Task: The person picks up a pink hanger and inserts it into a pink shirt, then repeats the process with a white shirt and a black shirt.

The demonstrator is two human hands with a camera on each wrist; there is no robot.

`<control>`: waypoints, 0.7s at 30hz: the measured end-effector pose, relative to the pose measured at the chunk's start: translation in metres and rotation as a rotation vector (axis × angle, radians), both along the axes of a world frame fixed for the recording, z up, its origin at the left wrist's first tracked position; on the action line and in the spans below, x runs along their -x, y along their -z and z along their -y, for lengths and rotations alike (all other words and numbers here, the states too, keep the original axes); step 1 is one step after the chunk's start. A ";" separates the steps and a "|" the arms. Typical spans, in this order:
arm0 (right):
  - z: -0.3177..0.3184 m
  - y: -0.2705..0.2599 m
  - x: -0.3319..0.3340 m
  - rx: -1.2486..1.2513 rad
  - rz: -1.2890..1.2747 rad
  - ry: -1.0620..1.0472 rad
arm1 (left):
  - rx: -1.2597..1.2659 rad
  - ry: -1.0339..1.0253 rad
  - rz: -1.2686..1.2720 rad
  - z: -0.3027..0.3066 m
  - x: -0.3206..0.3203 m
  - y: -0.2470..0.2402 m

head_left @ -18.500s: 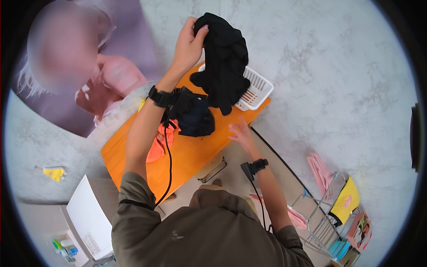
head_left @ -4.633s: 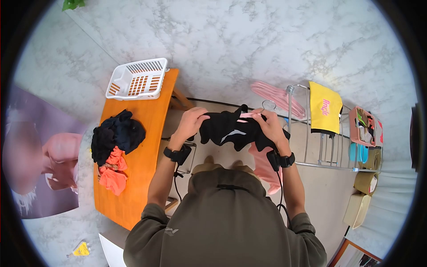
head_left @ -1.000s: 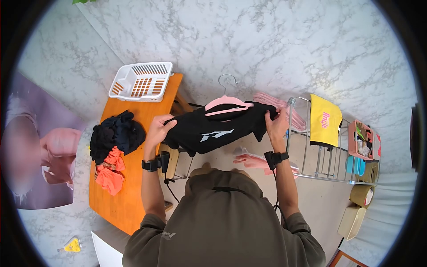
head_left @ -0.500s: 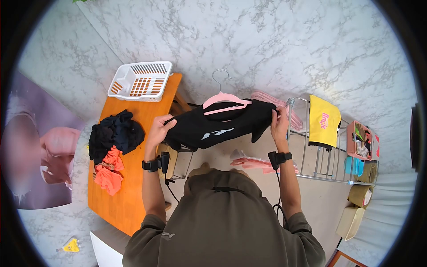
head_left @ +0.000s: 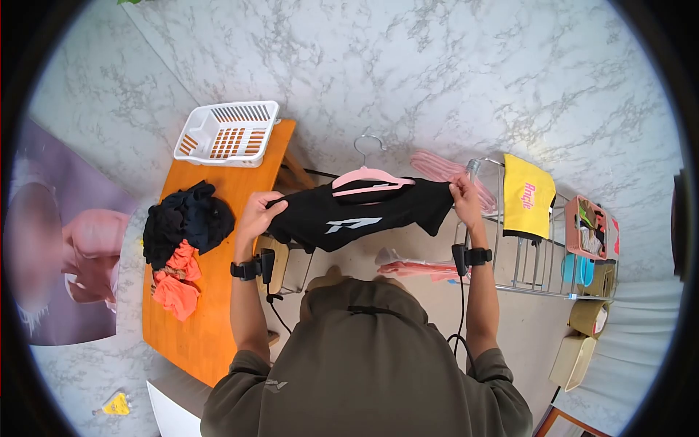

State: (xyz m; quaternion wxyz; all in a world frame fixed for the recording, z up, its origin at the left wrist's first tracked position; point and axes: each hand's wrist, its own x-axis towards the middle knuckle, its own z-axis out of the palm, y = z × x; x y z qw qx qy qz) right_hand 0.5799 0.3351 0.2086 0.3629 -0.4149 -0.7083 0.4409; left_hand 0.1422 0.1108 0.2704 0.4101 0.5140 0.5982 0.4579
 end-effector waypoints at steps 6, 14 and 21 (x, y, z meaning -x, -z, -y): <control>0.041 -0.058 0.048 -0.198 0.126 -0.066 | 0.032 0.057 -0.028 -0.010 -0.009 -0.006; 0.060 -0.061 0.073 -0.297 0.357 -0.195 | 0.010 -0.009 -0.082 -0.020 -0.010 0.008; 0.052 -0.082 0.063 -0.290 0.336 -0.111 | -0.281 -0.281 0.053 -0.021 -0.022 0.022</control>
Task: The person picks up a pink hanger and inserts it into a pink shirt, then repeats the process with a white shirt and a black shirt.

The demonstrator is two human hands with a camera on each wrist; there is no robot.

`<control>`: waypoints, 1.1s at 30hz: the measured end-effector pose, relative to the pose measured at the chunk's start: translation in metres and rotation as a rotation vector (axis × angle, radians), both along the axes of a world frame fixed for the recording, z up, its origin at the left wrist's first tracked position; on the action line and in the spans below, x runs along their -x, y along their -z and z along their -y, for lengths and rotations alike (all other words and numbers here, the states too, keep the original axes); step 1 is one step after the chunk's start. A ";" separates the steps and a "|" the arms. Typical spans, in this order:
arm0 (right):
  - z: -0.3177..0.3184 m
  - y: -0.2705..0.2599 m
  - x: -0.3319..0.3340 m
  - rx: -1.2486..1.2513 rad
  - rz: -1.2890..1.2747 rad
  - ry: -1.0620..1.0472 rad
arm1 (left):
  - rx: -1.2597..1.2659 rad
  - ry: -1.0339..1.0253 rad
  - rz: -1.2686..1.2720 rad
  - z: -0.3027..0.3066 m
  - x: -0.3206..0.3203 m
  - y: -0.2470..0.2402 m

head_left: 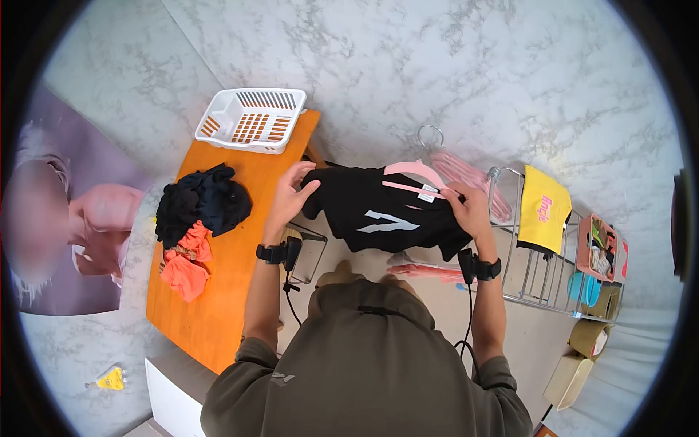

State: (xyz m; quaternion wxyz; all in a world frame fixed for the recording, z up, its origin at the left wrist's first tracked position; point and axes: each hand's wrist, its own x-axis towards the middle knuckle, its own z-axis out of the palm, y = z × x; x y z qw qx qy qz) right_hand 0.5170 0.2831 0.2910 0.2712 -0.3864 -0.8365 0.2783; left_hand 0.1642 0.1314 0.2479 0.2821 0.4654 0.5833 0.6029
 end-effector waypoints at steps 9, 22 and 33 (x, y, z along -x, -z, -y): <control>-0.008 -0.014 -0.019 -0.080 -0.042 0.017 | 0.230 0.136 -0.015 0.008 0.018 0.018; -0.015 0.006 -0.035 -0.107 0.001 0.120 | -0.037 -0.077 -0.002 -0.002 0.027 0.012; -0.016 0.013 -0.036 -0.260 -0.127 0.207 | -0.088 -0.114 -0.201 0.025 0.024 0.007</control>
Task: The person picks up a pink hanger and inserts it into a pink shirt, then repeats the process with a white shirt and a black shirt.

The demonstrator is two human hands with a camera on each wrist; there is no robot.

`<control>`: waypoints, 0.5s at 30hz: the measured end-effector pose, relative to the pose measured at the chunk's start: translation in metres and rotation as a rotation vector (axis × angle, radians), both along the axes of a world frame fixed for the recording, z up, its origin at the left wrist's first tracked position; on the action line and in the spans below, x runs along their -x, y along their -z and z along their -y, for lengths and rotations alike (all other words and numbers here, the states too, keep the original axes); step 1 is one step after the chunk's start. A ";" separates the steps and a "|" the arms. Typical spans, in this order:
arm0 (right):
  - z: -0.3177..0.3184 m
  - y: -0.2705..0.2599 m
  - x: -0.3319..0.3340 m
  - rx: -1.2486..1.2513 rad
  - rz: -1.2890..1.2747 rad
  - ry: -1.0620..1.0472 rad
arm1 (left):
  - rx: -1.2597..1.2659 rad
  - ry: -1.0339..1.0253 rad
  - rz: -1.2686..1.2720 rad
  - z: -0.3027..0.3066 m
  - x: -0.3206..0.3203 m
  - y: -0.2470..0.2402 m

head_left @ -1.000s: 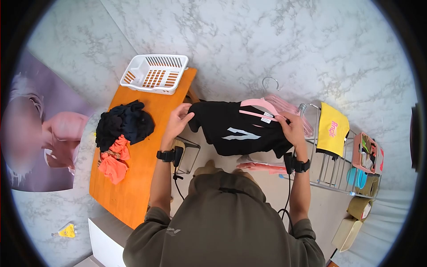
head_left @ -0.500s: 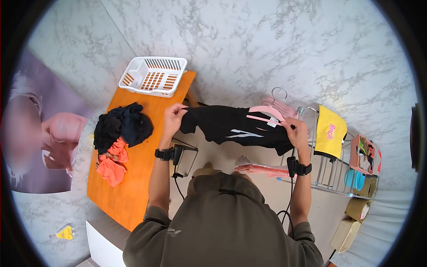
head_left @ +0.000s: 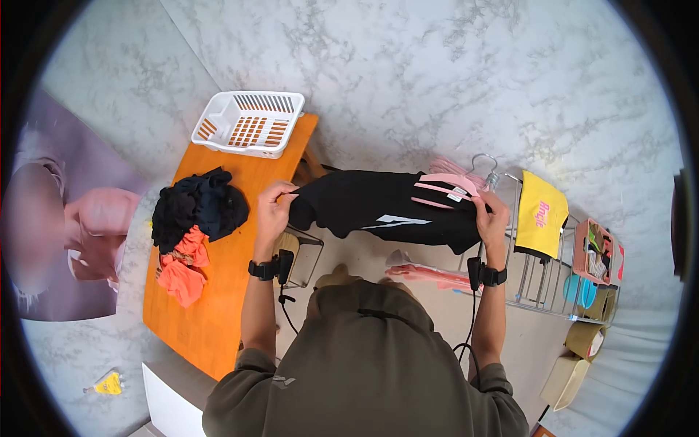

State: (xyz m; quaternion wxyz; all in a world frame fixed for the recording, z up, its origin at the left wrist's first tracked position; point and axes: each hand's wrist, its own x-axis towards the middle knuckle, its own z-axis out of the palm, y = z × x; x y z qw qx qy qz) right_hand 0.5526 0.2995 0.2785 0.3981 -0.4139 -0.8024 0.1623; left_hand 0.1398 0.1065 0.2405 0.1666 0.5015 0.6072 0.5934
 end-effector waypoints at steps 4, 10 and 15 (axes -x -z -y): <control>0.002 -0.008 0.003 -0.117 -0.001 -0.070 | 0.262 0.203 0.160 -0.002 0.003 -0.003; 0.008 -0.025 0.012 -0.147 0.038 -0.132 | 0.313 0.332 0.353 -0.033 -0.009 -0.035; 0.010 -0.023 0.014 -0.156 0.013 -0.178 | 0.826 0.526 0.110 -0.053 -0.017 -0.047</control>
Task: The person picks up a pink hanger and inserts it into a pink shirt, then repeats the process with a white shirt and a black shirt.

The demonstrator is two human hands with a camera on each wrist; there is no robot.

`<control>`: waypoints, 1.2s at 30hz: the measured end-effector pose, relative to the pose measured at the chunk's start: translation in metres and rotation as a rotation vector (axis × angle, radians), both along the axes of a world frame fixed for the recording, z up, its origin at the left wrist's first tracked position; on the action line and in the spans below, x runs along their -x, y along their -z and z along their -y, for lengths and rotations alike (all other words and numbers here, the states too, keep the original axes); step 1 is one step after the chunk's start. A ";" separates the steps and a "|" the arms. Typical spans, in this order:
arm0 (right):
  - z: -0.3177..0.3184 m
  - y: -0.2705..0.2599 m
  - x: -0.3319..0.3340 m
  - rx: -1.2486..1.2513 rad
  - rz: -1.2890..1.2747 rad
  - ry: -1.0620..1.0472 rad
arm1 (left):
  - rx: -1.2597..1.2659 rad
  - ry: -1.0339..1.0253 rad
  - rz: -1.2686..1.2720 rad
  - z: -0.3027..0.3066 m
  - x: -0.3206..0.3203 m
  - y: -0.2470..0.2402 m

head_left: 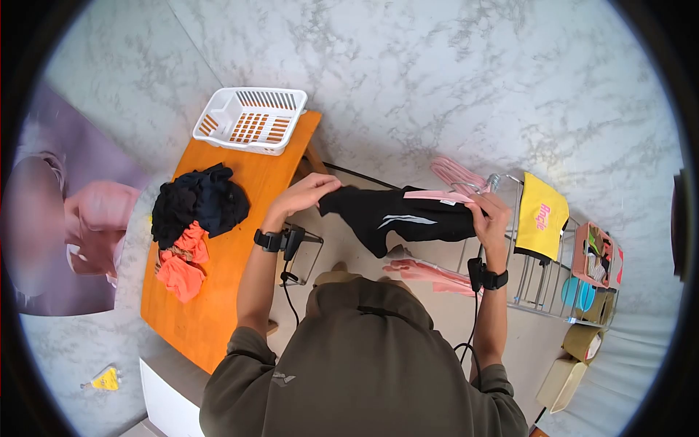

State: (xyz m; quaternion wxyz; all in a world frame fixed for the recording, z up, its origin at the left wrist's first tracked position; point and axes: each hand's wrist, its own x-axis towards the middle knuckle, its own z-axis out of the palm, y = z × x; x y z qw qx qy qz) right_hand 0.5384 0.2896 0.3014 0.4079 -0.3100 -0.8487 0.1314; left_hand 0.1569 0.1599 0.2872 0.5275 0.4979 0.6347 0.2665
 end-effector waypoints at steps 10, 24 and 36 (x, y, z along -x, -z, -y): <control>0.009 0.006 -0.001 0.085 0.053 -0.021 | 0.105 0.446 0.147 -0.004 0.001 0.030; 0.011 0.011 0.002 0.306 0.133 -0.031 | -0.594 -0.286 -0.209 0.001 -0.018 0.054; 0.008 0.027 0.006 0.422 0.148 0.044 | -1.082 -0.421 -0.640 0.004 -0.018 0.058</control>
